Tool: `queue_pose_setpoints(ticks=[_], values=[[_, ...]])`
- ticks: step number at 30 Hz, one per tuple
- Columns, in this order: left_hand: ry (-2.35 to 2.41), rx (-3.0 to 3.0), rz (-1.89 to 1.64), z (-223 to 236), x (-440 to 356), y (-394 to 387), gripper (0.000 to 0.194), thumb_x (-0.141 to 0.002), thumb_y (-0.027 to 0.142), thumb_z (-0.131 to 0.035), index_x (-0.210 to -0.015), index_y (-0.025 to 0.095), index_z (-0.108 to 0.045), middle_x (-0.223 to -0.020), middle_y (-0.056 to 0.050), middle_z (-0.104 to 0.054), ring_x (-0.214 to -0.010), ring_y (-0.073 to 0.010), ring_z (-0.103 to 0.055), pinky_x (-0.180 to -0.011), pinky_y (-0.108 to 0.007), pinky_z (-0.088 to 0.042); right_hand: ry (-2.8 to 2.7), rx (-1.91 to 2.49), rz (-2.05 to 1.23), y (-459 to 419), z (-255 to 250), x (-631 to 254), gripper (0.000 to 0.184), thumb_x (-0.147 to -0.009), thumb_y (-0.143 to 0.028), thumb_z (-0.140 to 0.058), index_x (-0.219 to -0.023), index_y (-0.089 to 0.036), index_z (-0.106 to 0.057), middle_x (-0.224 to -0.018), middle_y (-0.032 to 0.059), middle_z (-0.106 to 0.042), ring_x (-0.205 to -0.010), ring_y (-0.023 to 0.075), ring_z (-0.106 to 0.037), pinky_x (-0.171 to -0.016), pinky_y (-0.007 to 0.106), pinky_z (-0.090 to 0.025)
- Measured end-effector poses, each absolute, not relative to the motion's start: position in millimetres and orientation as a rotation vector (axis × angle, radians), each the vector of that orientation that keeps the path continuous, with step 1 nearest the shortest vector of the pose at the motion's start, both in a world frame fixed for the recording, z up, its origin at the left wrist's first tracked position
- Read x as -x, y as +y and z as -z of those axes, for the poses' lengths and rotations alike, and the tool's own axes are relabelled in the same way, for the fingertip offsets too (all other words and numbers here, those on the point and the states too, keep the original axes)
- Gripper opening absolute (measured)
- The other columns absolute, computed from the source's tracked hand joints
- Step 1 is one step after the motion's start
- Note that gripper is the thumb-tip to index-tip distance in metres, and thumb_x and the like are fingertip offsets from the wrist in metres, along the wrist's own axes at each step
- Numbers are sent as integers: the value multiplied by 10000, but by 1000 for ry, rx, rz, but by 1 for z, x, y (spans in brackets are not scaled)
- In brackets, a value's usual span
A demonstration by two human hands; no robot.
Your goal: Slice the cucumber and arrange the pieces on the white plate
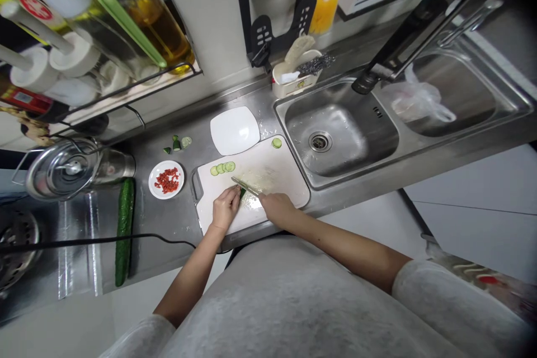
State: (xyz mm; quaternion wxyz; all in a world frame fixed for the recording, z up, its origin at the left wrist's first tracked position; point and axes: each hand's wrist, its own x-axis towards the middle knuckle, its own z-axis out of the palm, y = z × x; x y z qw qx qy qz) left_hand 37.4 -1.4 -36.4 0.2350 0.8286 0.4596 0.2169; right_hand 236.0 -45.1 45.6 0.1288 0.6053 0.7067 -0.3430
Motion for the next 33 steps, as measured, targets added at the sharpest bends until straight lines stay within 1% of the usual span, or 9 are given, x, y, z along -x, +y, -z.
queue_pose_setpoints(ticks=[13, 18, 21, 25, 28, 31, 33], values=[[1260, -2255, -627, 34, -39, 0, 242, -933, 269, -462, -1013, 199, -679, -1043, -76, -716, -951, -169, -679, -883, -320, -555, 2037, -1810, 990, -45, -32, -228, 329, -917, -80, -324, -1117, -113, -583, -948, 163, -714, -969, 229, -679, -793, 309, -505], [1261, -2258, -620, 32, -38, 0, 246, -938, 287, -455, -1004, 197, -674, -1043, -72, -716, -945, -164, -677, -881, -313, -550, 2015, -1823, 978, -49, -29, -227, 318, -901, -56, -350, -1136, -111, -557, -972, 165, -704, -973, 233, -677, -783, 311, -503], [1295, -2249, -582, 30, -39, -2, 255, -937, 306, -448, -1048, 203, -653, -1059, -74, -712, -965, -173, -672, -884, -319, -541, 2001, -1833, 977, -50, -31, -229, 313, -893, -59, -375, -1150, -121, -542, -963, 153, -703, -965, 233, -676, -770, 316, -497], [1427, -2134, -560, 30, -40, -5, 251, -919, 333, -476, -1109, 220, -595, -1047, -61, -713, -911, -175, -682, -825, -311, -544, 1947, -1907, 917, -56, -36, -240, 312, -901, -94, -373, -1158, -150, -542, -943, 137, -699, -939, 242, -675, -735, 317, -476], [1499, -2034, -577, 30, -39, -7, 247, -902, 354, -507, -1108, 233, -568, -1026, -48, -716, -883, -175, -687, -807, -308, -543, 1903, -1978, 828, -64, -38, -252, 327, -927, -118, -338, -1179, -182, -536, -925, 117, -692, -918, 218, -669, -729, 290, -444], [1557, -1984, -593, 27, -40, -6, 264, -902, 367, -506, -1123, 236, -567, -1056, -58, -706, -905, -181, -681, -818, -319, -539, 1887, -2040, 714, -72, -37, -261, 339, -971, -190, -297, -1225, -207, -520, -962, 113, -674, -924, 200, -649, -757, 288, -411], [1596, -1956, -629, 22, -42, -3, 300, -907, 376, -495, -1160, 230, -564, -1100, -71, -690, -960, -192, -665, -839, -333, -534, 1895, -2079, 660, -76, -37, -264, 350, -985, -250, -300, -1265, -210, -506, -1000, 118, -660, -938, 202, -629, -783, 299, -390]])
